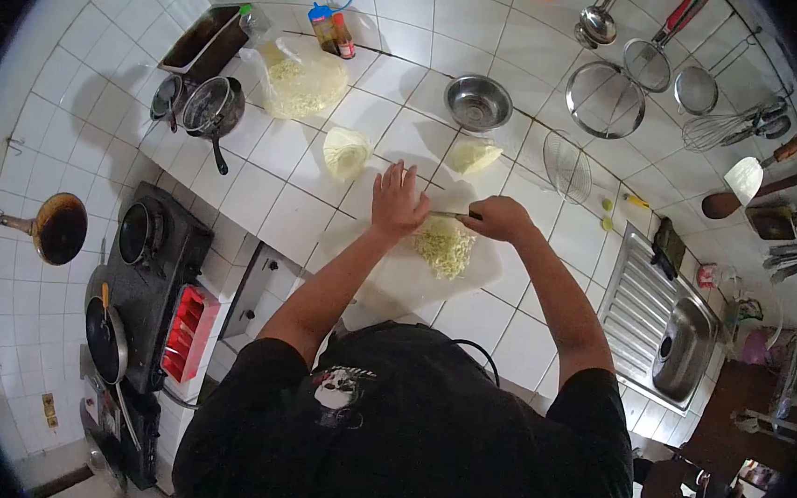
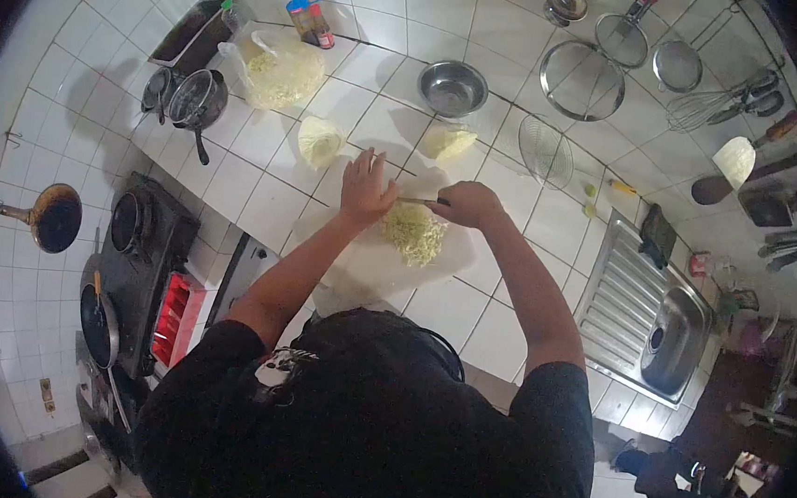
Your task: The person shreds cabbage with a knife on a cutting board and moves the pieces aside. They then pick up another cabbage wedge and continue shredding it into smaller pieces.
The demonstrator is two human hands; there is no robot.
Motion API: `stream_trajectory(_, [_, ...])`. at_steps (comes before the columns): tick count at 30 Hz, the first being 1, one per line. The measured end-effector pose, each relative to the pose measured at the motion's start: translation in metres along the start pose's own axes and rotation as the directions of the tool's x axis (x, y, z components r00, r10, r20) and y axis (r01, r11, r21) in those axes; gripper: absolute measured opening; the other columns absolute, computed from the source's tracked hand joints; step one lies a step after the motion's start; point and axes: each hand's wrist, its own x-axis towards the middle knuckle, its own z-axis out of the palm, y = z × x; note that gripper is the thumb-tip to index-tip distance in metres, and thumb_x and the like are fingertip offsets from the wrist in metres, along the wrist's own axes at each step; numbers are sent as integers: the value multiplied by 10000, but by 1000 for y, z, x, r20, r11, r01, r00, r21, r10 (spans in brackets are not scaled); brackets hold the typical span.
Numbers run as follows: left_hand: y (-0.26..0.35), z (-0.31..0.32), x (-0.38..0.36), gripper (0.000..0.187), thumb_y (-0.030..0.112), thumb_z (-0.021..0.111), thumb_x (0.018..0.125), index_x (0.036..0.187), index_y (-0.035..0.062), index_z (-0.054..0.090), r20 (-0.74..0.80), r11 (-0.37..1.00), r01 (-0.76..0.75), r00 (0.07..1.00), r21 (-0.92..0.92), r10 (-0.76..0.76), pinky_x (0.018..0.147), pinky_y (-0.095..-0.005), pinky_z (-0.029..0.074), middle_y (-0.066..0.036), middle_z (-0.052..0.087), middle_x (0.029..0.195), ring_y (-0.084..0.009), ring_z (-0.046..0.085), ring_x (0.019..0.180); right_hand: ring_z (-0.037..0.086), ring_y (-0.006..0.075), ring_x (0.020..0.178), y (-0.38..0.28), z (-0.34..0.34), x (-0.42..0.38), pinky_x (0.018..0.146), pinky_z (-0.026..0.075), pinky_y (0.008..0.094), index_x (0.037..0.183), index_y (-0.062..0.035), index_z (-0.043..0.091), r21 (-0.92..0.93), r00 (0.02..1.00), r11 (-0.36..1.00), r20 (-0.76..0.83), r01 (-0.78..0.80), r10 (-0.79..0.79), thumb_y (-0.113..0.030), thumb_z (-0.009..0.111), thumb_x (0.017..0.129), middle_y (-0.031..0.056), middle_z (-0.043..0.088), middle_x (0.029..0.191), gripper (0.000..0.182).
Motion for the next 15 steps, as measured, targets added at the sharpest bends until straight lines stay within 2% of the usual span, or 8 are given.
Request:
stream_trajectory(7, [-12, 7, 27, 678, 394, 567, 876, 1425, 1, 497, 36, 995, 85, 996, 43, -87, 1173, -613, 269, -293, 441, 1506, -434, 397, 1422, 713, 337, 866, 19, -4, 38, 782, 567, 495, 918, -120, 743, -14, 999, 1000, -48, 20, -21, -627, 529, 961, 142, 723, 876, 551])
stream_trajectory(8, [-12, 8, 29, 683, 401, 560, 878, 1428, 2, 494, 51, 994, 101, 993, 48, -103, 1172, -615, 269, -293, 441, 1506, -434, 398, 1421, 703, 354, 825, 22, -3, 42, 746, 557, 507, 891, -111, 728, -7, 996, 999, -72, 44, -44, -597, 548, 961, 154, 710, 830, 523])
stream_trajectory(9, [-14, 13, 29, 683, 401, 560, 878, 1428, 2, 494, 50, 994, 101, 993, 51, -103, 1172, -615, 269, -293, 441, 1506, -434, 398, 1421, 692, 371, 784, 25, 0, 45, 710, 547, 520, 863, -102, 713, 0, 993, 998, -95, 67, -67, -567, 567, 961, 166, 697, 784, 498])
stream_trajectory(11, [-17, 21, 25, 688, 402, 561, 876, 1429, -2, 491, -13, 993, 74, 997, 87, -73, 1163, -624, 277, -288, 450, 1497, -433, 406, 1413, 690, 372, 774, 30, 8, 47, 704, 546, 519, 862, -102, 710, -15, 992, 997, -104, 74, -75, -562, 576, 957, 166, 693, 774, 488])
stream_trajectory(13, [-18, 23, 22, 686, 399, 569, 875, 1427, -1, 492, -2, 994, 66, 998, 86, -66, 1159, -628, 282, -287, 454, 1492, -432, 409, 1411, 689, 373, 765, 29, 11, 48, 697, 546, 519, 860, -102, 708, -25, 990, 996, -112, 83, -85, -556, 585, 952, 166, 690, 765, 479])
stream_trajectory(15, [-18, 25, 15, 684, 396, 578, 873, 1425, 0, 494, 17, 995, 59, 998, 82, -60, 1155, -632, 287, -286, 458, 1487, -431, 412, 1408, 719, 351, 834, 28, 14, 43, 780, 573, 501, 942, -116, 741, -86, 998, 995, -25, 60, -62, -588, 529, 969, 142, 723, 849, 519])
